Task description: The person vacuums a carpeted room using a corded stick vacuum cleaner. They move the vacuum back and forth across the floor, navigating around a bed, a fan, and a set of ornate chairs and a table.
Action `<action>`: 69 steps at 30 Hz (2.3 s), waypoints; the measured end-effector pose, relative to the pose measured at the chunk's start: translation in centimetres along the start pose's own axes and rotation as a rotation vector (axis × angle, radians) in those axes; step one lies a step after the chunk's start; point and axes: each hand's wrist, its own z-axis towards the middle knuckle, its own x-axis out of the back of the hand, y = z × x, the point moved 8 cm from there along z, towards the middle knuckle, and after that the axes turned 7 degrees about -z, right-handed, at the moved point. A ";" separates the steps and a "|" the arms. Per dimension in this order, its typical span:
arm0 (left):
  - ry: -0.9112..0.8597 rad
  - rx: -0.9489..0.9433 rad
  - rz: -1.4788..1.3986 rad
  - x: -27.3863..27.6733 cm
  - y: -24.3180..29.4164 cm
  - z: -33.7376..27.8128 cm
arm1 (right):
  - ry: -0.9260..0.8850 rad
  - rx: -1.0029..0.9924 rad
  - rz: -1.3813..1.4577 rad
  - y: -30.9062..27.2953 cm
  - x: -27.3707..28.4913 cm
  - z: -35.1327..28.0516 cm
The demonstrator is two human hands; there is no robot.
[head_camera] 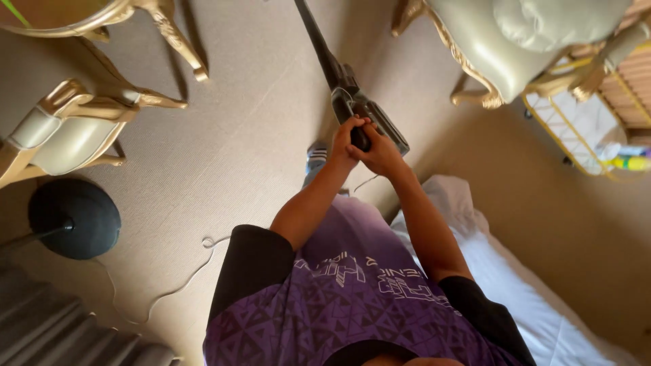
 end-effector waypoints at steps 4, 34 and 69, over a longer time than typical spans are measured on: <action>-0.018 -0.077 -0.069 -0.3 2.8 6.8 | -0.028 0.068 -0.047 -2.2 0.6 6.6; 0.007 -0.259 -0.056 -0.1 -2.7 0.7 | -0.336 0.143 -0.249 1.1 2.1 0.8; -0.163 -0.234 -0.101 -14.8 1.7 18.6 | -0.154 0.100 -0.214 2.7 13.5 17.7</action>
